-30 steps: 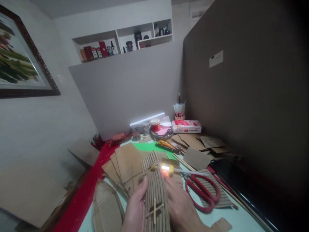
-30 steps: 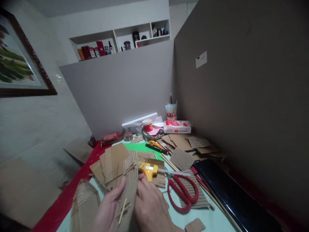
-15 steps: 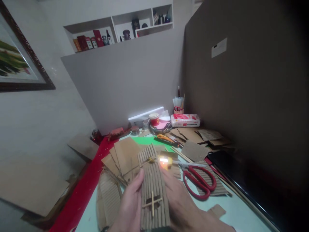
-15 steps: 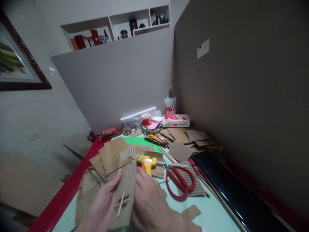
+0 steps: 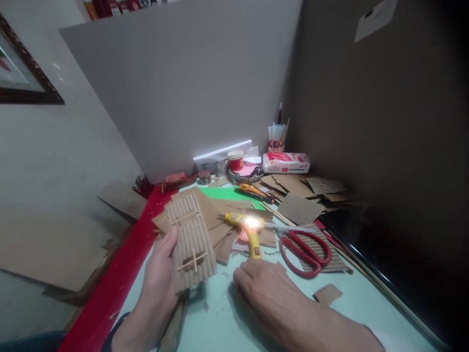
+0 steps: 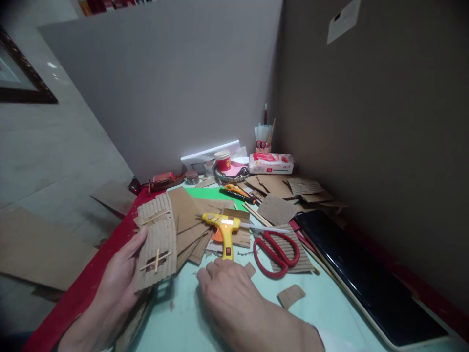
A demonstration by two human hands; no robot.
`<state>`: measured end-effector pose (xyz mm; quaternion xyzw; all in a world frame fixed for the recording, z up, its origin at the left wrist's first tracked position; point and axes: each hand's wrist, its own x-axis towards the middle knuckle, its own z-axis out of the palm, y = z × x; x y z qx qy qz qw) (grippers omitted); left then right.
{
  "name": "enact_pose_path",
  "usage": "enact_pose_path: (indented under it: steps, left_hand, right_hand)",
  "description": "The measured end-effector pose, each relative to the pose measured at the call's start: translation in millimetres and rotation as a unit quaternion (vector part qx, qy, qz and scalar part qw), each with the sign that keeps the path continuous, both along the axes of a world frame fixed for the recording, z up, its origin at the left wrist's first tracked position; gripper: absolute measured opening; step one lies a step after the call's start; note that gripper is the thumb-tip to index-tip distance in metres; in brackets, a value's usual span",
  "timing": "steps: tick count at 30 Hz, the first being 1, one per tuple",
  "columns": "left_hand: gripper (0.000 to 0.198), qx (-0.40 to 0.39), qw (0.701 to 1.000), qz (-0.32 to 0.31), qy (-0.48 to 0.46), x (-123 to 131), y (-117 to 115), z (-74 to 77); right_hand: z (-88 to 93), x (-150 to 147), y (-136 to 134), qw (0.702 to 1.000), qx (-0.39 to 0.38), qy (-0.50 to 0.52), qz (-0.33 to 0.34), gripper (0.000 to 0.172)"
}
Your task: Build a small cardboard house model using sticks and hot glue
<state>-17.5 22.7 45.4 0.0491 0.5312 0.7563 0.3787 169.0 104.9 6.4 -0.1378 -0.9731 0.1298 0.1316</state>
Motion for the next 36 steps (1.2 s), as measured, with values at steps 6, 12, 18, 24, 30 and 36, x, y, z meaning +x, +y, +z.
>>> enact_pose_path:
  steps: [6,12,18,24,30,36]
  left_hand:
    - [0.014,-0.014,0.999,-0.02,0.033,0.3,-5.0,-0.6]
    - [0.015,-0.056,0.997,-0.043,0.032,-4.9,-7.0,6.7]
    - [0.017,-0.042,0.996,-0.049,0.063,-0.5,-7.1,2.2]
    - [0.011,-0.04,0.988,-0.092,0.118,4.8,-12.1,-7.3]
    - [0.016,-0.056,0.986,-0.094,0.129,8.0,-14.1,-7.8]
    - [0.021,-0.054,0.984,-0.122,0.118,4.8,-13.5,-9.9]
  right_hand:
    - [13.8,3.0,15.4,0.999,-0.012,-0.041,-0.022,0.02]
    - [28.4,20.2,52.4,0.986,-0.011,-0.007,-0.168,0.022]
    - [33.5,20.1,53.7,0.973,-0.031,-0.073,-0.217,0.03]
    - [28.0,8.7,39.9,0.969,-0.028,-0.131,-0.206,0.027]
    - [15.7,0.3,43.2,0.963,-0.053,-0.123,-0.236,0.036]
    - [21.9,-4.1,45.5,0.95,-0.103,-0.097,-0.278,0.033]
